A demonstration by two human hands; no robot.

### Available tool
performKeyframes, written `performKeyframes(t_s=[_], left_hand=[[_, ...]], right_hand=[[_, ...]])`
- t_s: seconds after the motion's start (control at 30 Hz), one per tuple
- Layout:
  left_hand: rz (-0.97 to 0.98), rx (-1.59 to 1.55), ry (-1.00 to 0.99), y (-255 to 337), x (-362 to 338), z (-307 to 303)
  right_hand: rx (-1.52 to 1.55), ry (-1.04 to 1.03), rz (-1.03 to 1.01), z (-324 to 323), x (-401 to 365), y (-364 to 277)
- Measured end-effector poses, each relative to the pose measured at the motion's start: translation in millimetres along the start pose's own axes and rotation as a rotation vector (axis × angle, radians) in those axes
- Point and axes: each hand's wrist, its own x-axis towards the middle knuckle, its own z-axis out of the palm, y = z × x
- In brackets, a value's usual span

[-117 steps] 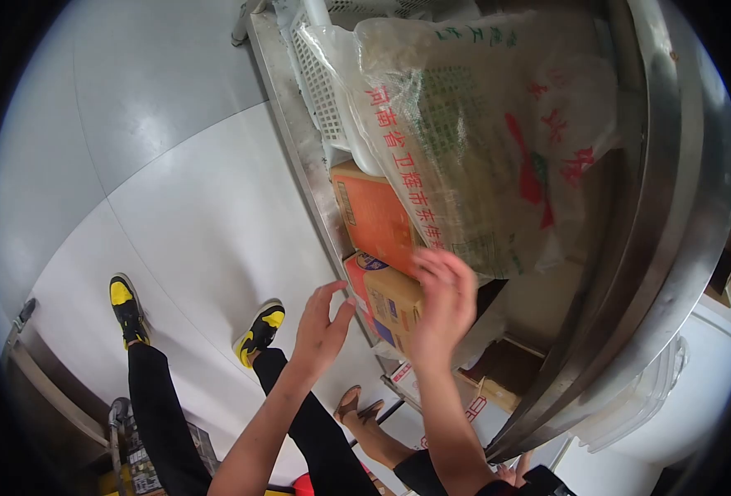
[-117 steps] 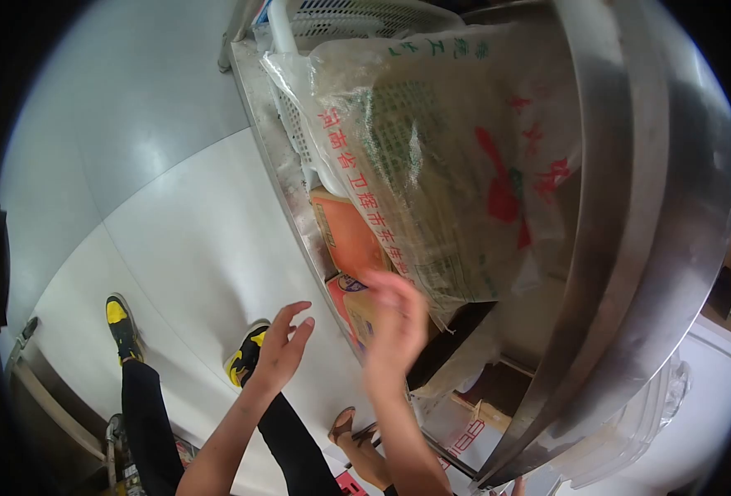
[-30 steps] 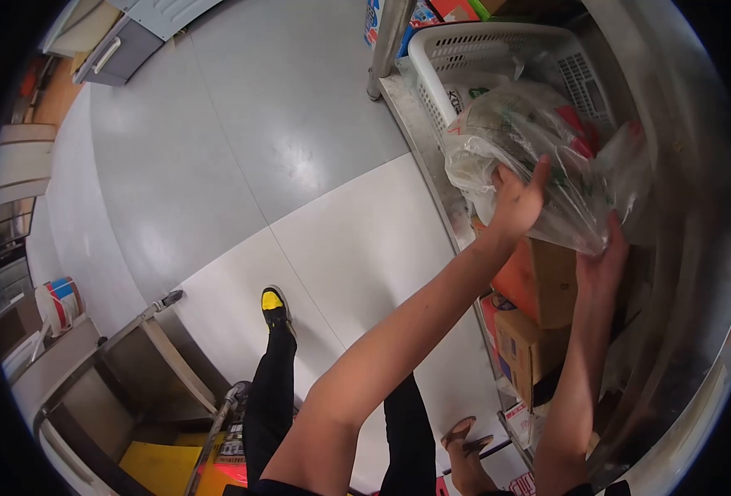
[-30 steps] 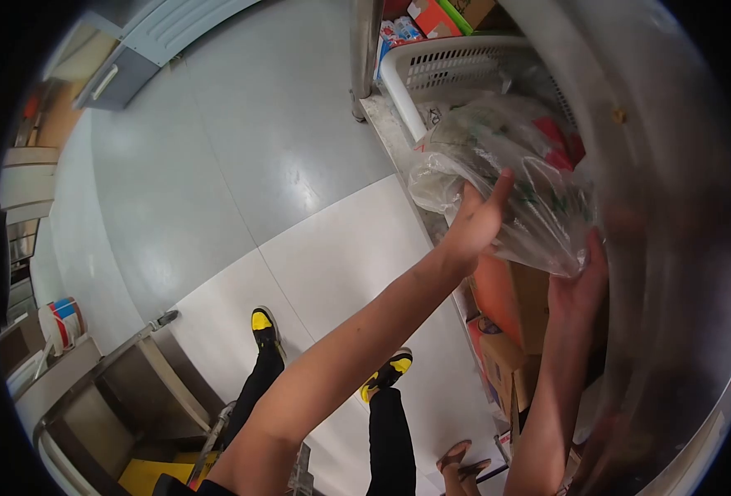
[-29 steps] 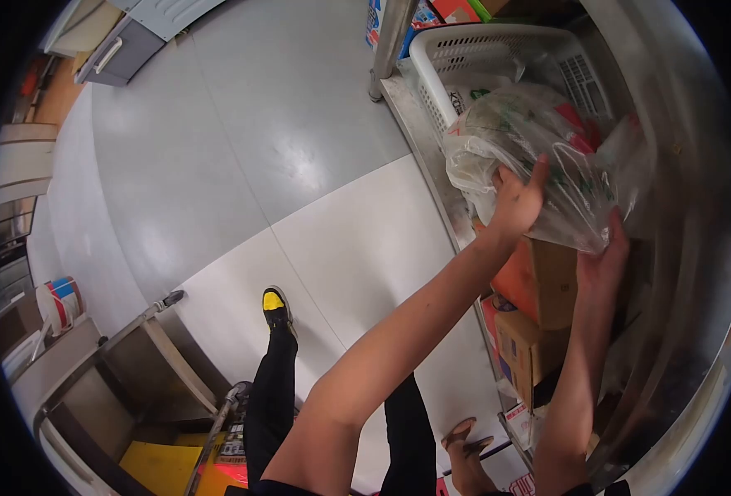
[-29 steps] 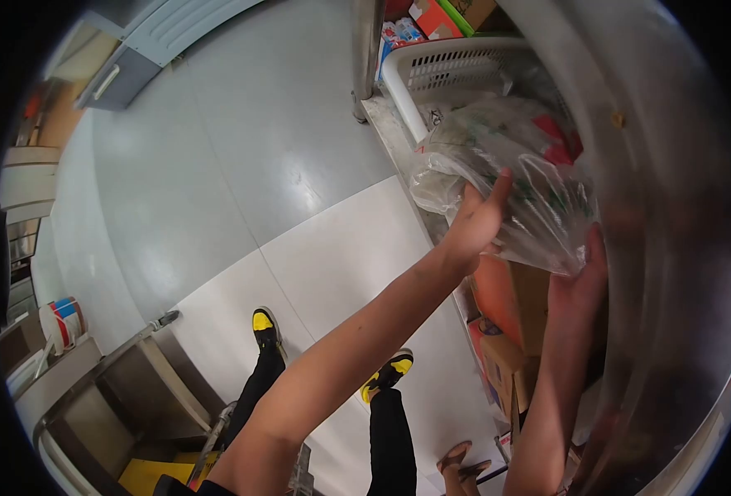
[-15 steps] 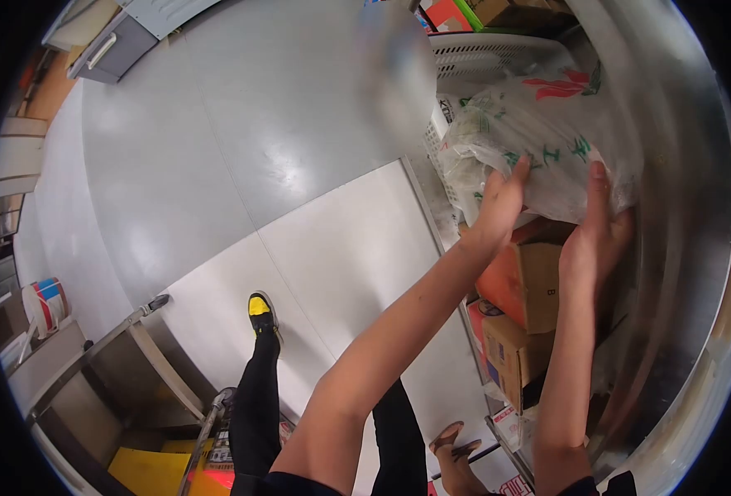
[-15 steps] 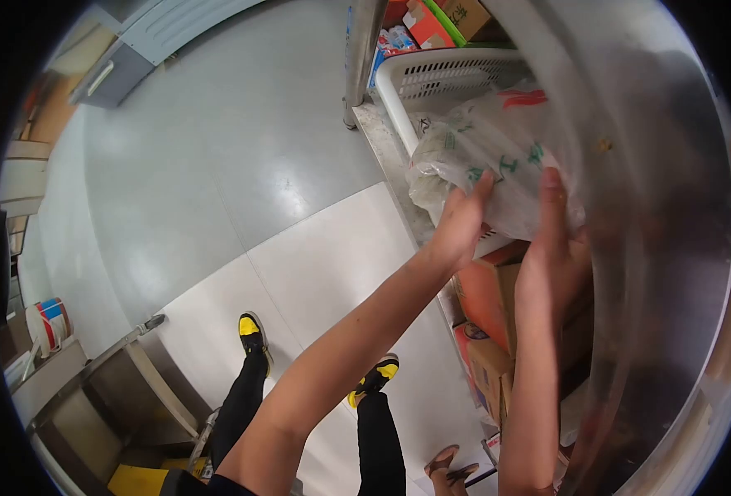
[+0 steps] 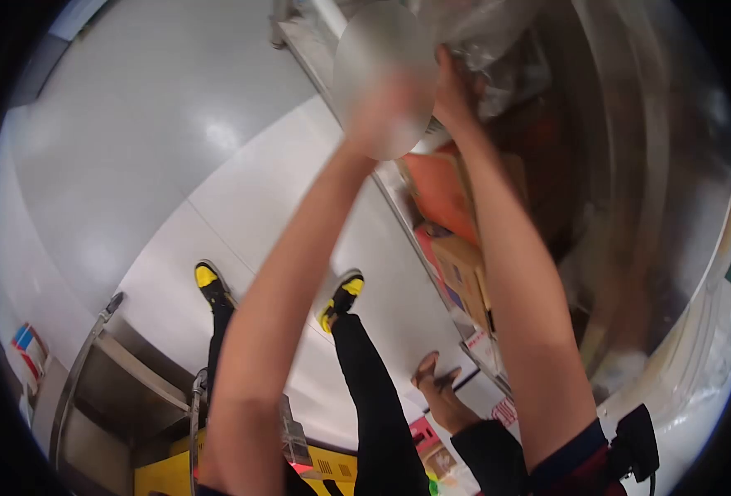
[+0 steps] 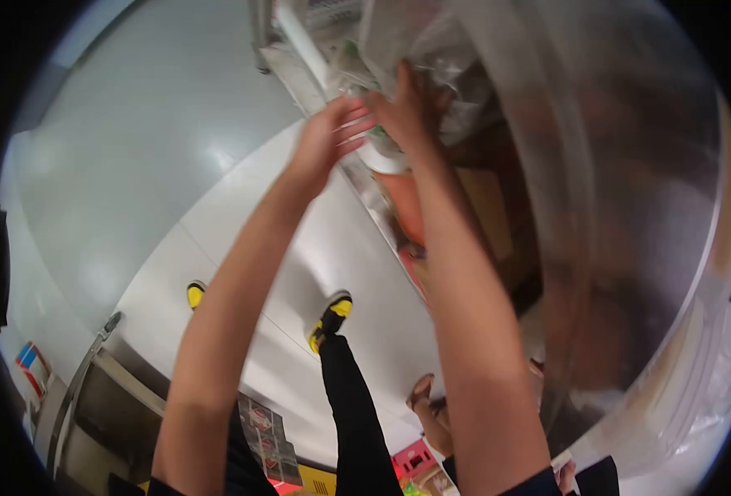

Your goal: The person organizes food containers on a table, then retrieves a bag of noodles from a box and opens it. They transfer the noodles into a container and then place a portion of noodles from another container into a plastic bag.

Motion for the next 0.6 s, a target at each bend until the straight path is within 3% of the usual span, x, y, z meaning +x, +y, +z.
performKeyframes(t_s=[0.03,0.1,0.17,0.23,0.33,0.43,0.5,0.6], left_hand=[[-0.045,0.066,0.045,-2.7,-37.2,-35.8],[-0.126,0.151,0.176,-24.3,-67.6,-56.4],[-0.190,0.298,0.176,-54.7,-92.0,-78.7],[-0.235,0.313,0.180,-87.3,-111.7,-91.9],[-0.316,0.356,0.154,-114.5,-144.8,-93.7],[-0.373,0.377,0.066,-144.0,-163.9,-79.0],[-0.318,0.412,0.016,-149.5,-171.0,-64.7],[-0.137,0.582,0.017,-141.6,-166.5,-24.0]], right_hand=[[-0.018,-0.003,0.020,-2.4,-10.8,-1.6],[0.282,0.167,0.000,-7.7,-35.1,-9.2],[0.401,0.317,0.026,-23.3,-85.5,-7.2],[0.502,0.310,0.157,-30.3,-139.3,7.8],[0.067,0.347,0.378,-18.9,-196.7,67.3],[-0.276,0.232,0.485,-8.4,-234.9,153.1],[0.571,0.077,0.717,-16.0,-230.2,161.8],[0.643,0.152,0.666,-31.3,-239.7,137.6]])
